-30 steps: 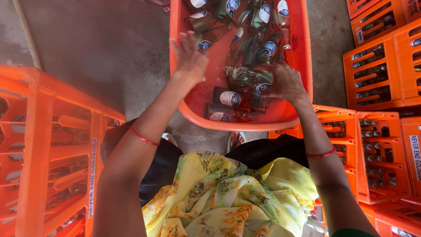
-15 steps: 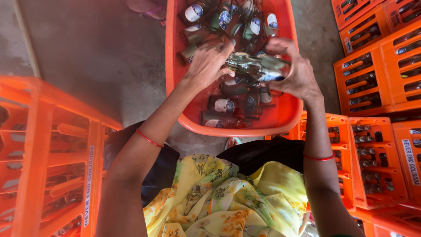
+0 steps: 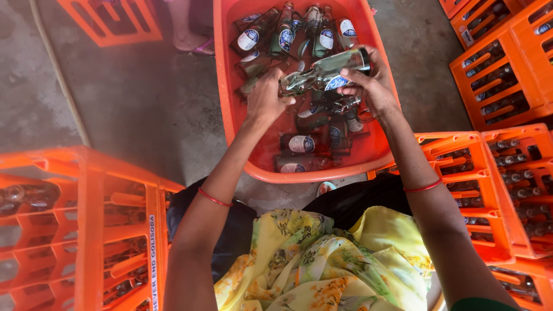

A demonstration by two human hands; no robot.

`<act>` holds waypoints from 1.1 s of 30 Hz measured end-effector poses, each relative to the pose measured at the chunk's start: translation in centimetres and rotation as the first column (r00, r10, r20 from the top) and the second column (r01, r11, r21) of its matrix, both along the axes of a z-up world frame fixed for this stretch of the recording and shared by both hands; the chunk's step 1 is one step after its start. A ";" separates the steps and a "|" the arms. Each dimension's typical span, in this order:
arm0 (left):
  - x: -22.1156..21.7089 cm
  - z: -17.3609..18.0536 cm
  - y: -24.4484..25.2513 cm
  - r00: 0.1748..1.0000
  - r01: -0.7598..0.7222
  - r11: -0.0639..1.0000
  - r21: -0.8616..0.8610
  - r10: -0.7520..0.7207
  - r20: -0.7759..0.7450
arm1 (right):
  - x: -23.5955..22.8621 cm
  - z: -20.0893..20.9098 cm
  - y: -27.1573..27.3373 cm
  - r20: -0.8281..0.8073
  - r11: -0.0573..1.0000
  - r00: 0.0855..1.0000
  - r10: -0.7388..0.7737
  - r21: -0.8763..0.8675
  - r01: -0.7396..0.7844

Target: The person washes glass bottles by hand in a red tub filled with water. They pick up bottles, rinse them, and place them into orange crates.

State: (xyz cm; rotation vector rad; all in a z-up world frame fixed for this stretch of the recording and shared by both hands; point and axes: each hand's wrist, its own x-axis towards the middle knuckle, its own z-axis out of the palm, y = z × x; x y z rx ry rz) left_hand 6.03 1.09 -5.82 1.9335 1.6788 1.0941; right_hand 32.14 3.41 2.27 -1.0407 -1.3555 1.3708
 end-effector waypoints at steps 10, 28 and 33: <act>1.2 3.3 -0.7 0.939 -0.109 0.988 0.108 0.138 -0.316 | -0.9 2.2 -1.4 0.059 0.937 0.998 -0.011 0.350 -0.010; -0.3 5.3 -1.8 0.968 -0.116 0.982 0.152 0.146 -0.203 | -1.4 1.9 -0.9 -0.016 0.937 0.999 -0.028 0.348 0.032; -0.5 5.1 -1.8 0.960 -0.106 0.979 0.176 0.146 -0.237 | -1.9 2.6 -1.7 0.007 0.928 1.000 -0.006 0.373 0.003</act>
